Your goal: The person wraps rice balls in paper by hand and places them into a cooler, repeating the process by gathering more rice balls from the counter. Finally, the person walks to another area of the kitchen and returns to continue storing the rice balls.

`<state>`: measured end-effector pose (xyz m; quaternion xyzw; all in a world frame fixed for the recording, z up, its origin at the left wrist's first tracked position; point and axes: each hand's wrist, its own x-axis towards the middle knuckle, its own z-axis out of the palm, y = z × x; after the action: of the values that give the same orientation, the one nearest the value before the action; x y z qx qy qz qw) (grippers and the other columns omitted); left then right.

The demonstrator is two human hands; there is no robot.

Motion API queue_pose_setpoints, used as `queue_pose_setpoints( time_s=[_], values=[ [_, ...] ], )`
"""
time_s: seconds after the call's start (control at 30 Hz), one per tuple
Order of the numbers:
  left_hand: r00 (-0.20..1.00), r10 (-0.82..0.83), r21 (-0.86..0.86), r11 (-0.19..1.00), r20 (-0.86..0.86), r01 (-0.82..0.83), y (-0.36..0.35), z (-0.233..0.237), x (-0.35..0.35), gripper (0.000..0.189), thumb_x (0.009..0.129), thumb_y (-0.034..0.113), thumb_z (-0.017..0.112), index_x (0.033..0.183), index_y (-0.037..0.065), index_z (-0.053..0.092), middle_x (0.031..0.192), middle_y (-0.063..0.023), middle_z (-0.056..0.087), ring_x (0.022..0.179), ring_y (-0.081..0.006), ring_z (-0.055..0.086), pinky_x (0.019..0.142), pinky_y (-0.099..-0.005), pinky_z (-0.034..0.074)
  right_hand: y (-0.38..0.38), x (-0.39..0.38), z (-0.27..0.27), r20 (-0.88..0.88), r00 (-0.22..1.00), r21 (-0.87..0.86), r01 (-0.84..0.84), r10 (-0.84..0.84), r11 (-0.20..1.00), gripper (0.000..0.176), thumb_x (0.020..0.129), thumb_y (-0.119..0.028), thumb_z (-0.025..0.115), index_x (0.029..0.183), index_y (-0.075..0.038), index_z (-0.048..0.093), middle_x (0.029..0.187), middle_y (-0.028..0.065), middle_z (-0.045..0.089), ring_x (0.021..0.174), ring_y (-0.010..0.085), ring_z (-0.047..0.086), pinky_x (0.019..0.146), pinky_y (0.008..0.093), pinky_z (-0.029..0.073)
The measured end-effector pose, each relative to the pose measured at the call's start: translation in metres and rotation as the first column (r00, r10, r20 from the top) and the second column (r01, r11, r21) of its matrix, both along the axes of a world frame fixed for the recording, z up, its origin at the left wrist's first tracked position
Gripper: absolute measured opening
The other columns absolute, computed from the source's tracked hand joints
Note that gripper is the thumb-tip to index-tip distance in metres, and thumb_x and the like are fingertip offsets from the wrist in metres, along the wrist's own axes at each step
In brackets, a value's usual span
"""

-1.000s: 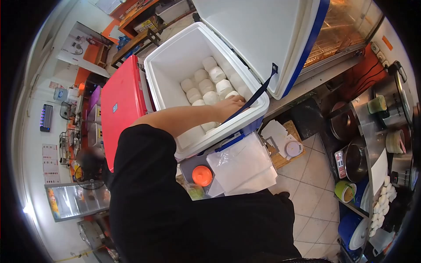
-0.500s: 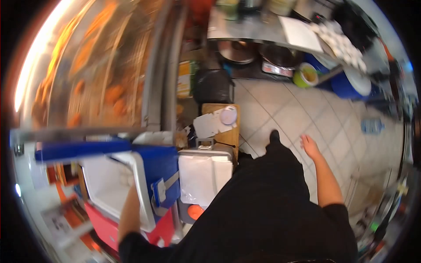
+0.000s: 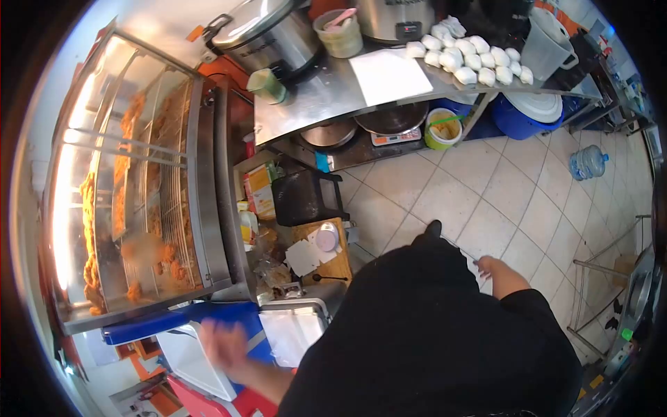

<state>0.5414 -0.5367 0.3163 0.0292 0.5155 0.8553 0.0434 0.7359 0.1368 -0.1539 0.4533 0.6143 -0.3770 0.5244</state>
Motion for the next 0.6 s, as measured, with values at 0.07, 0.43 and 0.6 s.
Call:
queue_pose_setpoints(
  time_s=[0.07, 0.43, 0.6],
  values=[
    [0.955, 0.167, -0.492, 0.870, 0.247, -0.025, 0.116, -0.052, -0.094, 0.043, 0.100, 0.025, 0.060, 0.137, 0.003, 0.054, 0.117, -0.0108, 0.067, 0.093, -0.0184, 0.063, 0.087, -0.0338, 0.051, 0.054, -0.021, -0.013, -0.066, 0.998, 0.044, -0.008, 0.010, 0.999, 0.041, 0.098, -0.039, 0.055, 0.122, -0.007, 0.064, 0.112, 0.0139, 0.068, 0.085, 0.0260, 0.070, 0.069, 0.0470, 0.057],
    [0.505, -0.863, -0.988, -0.064, -0.016, -0.139, 0.536, -0.170, -0.293, 0.042, 0.091, 0.023, 0.066, 0.129, 0.007, 0.061, 0.115, -0.0178, 0.066, 0.107, -0.0380, 0.064, 0.089, -0.0466, 0.053, 0.145, -0.194, 0.179, -0.572, 0.487, -0.361, 0.573, -0.660, 0.736, 0.043, 0.101, -0.042, 0.057, 0.132, -0.011, 0.056, 0.117, 0.0086, 0.065, 0.102, 0.0193, 0.064, 0.086, 0.0375, 0.053],
    [0.398, -0.911, -0.994, 0.085, -0.107, -0.071, 0.698, -0.202, -0.393, 0.039, 0.086, 0.015, 0.065, 0.126, 0.011, 0.063, 0.117, -0.0153, 0.065, 0.113, -0.0348, 0.061, 0.096, -0.0467, 0.050, 0.137, -0.240, 0.212, -0.415, 0.242, -0.617, 0.634, -0.877, 0.467, 0.043, 0.104, -0.040, 0.054, 0.135, -0.010, 0.055, 0.118, 0.0086, 0.064, 0.104, 0.0202, 0.064, 0.088, 0.0363, 0.053]
  ],
)
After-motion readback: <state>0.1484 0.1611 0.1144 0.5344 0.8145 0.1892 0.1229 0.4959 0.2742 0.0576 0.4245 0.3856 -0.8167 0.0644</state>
